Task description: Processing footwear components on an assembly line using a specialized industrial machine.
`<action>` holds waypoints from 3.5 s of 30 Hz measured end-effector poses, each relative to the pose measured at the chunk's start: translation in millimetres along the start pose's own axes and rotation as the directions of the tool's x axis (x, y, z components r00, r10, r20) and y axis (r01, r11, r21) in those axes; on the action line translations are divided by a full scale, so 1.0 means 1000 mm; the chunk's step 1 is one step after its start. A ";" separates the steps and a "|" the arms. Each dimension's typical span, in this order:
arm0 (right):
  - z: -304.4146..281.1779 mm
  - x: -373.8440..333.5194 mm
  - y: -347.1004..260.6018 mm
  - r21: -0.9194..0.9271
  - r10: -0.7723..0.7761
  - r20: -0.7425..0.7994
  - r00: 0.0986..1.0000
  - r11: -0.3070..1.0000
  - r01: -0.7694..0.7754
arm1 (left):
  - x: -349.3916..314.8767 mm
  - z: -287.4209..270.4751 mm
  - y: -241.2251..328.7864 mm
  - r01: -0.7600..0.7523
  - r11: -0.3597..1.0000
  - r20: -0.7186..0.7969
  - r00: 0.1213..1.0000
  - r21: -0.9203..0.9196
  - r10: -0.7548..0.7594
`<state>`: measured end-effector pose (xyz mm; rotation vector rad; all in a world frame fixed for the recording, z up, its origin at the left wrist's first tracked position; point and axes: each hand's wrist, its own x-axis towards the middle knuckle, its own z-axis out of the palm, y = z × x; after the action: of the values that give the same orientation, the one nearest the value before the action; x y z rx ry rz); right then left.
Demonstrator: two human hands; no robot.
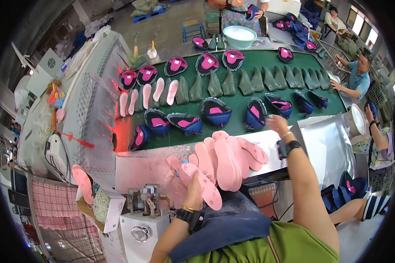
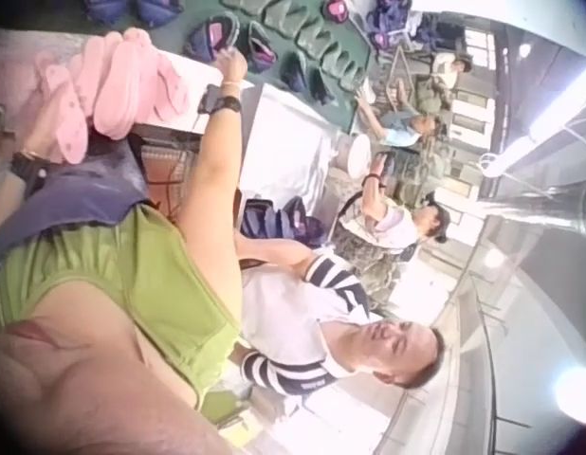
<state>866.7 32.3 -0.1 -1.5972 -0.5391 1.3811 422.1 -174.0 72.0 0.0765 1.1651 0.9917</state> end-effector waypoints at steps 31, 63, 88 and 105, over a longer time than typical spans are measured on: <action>-0.212 -0.093 -0.153 0.366 -0.105 -0.340 0.934 0.901 0.235 | -0.017 0.177 -0.108 -0.255 0.697 0.716 0.471 0.670 -0.516; -0.145 -0.018 -0.198 0.194 -0.259 -0.045 0.965 0.945 0.263 | -0.096 0.271 -0.171 0.064 0.751 0.680 0.380 0.657 -0.627; -0.123 -0.039 -0.211 0.139 -0.183 -0.140 0.973 0.969 0.202 | -0.081 0.266 -0.112 0.162 0.729 0.618 0.429 0.665 -0.659; -0.147 -0.056 -0.206 0.032 -0.210 -0.045 0.977 0.977 0.211 | -0.080 0.252 -0.075 0.357 0.684 0.686 0.143 0.637 -0.713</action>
<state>1036.9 33.4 195.3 -1.4895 -0.6355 1.1907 663.6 -166.5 202.3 0.3970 0.1654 -0.0711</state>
